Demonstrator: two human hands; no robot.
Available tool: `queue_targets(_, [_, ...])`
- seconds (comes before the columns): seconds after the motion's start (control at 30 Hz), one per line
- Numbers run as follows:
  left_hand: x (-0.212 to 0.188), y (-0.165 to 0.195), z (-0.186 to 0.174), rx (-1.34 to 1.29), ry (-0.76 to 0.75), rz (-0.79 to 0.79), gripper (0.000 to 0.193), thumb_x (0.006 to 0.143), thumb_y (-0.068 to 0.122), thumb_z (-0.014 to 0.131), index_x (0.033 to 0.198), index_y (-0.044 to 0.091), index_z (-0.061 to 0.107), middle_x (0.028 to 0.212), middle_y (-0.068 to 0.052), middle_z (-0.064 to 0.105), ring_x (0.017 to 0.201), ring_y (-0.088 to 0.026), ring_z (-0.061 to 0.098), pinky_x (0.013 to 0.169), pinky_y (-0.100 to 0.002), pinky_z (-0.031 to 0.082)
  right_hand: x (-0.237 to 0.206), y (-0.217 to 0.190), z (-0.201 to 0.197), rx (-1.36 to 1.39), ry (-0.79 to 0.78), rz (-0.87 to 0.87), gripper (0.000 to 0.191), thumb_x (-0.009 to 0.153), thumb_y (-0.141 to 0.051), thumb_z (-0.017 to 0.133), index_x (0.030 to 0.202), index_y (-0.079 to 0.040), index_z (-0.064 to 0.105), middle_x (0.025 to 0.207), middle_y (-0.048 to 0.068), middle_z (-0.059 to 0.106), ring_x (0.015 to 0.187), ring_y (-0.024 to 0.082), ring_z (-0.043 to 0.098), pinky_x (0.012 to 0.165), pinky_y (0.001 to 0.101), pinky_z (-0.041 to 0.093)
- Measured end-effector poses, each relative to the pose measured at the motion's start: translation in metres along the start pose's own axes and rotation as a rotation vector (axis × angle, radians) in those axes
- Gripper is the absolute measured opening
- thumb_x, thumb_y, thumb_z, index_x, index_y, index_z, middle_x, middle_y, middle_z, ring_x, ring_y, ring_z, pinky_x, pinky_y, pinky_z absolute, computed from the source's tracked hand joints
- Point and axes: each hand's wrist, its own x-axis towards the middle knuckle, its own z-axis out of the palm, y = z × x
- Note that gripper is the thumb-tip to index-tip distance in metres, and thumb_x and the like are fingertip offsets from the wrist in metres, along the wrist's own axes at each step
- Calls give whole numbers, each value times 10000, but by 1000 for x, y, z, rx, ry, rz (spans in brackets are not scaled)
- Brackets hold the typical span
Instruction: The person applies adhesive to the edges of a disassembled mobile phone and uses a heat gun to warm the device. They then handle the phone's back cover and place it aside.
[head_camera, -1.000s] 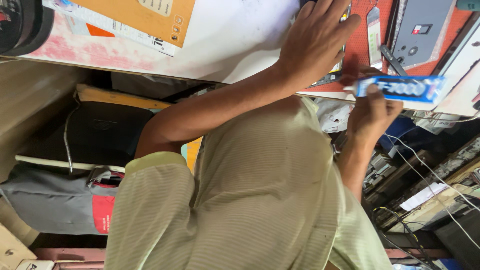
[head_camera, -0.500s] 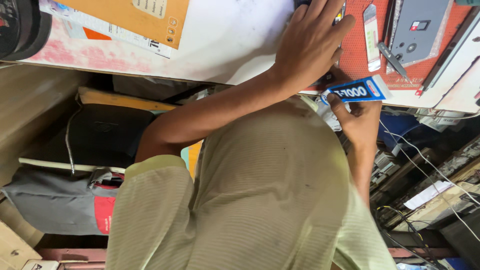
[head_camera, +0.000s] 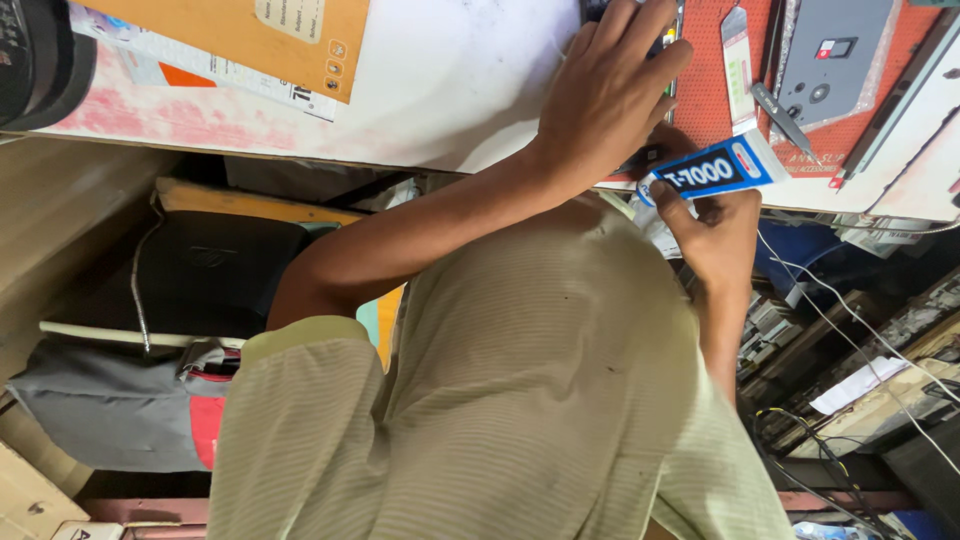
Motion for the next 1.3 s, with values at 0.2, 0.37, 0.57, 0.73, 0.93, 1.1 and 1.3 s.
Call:
queue_targets(0.2, [0, -1, 0, -45, 8, -34, 374, 806, 128, 831, 1098, 88, 600, 1359, -96, 479, 1300, -314, 466, 960, -474, 434, 8, 9, 6, 166, 3, 14, 230, 975, 37, 737, 1203, 51, 713, 1125, 83, 736, 1037, 127, 677, 956, 279, 554])
queue_targets(0.37, [1, 0, 0, -54, -7, -41, 362, 815, 123, 832, 1095, 81, 607, 1327, -99, 483, 1261, -312, 476, 948, -482, 425, -4, 8, 2, 202, -8, 18, 271, 972, 25, 737, 1238, 58, 700, 1302, 122, 714, 1159, 139, 656, 1028, 291, 527])
queue_targets(0.57, [2, 1, -3, -61, 23, -35, 366, 777, 109, 825, 1064, 75, 600, 1309, -106, 482, 1252, -329, 475, 925, -479, 421, 1, 3, 1, 219, 7, -17, 397, 976, 16, 728, 1361, 63, 641, 1354, 123, 696, 1226, 145, 650, 1100, 311, 510])
queue_targets(0.73, [1, -1, -3, -90, 22, -49, 348, 785, 89, 817, 1062, 78, 606, 1273, -88, 487, 1254, -314, 481, 932, -474, 420, 5, -3, 4, 107, -14, 100, 472, 950, 14, 735, 1413, 43, 646, 1199, 128, 729, 1092, 130, 656, 1019, 301, 537])
queue_targets(0.93, [2, -2, -1, -74, 16, -50, 335, 800, 93, 814, 1065, 75, 609, 1280, -88, 486, 1245, -309, 483, 932, -481, 425, -7, -4, 9, 267, -23, 86, 517, 933, 74, 674, 1439, 78, 570, 1408, 155, 653, 1271, 152, 620, 1115, 291, 476])
queue_targets(1.1, [2, 1, 0, -66, 58, -33, 350, 776, 92, 796, 1066, 70, 601, 1292, -88, 474, 1257, -311, 480, 942, -481, 432, -17, 12, 11, 308, 0, 94, 420, 932, 85, 675, 1345, 126, 614, 1505, 166, 608, 1300, 177, 612, 1110, 310, 483])
queue_targets(1.3, [8, 4, -4, -126, 6, -122, 230, 854, 104, 782, 1014, 115, 617, 1132, -80, 552, 1128, -294, 541, 912, -456, 445, -23, 40, 6, 504, 137, 145, 201, 1011, 18, 777, 1173, 94, 685, 1162, 176, 683, 1020, 160, 657, 965, 288, 513])
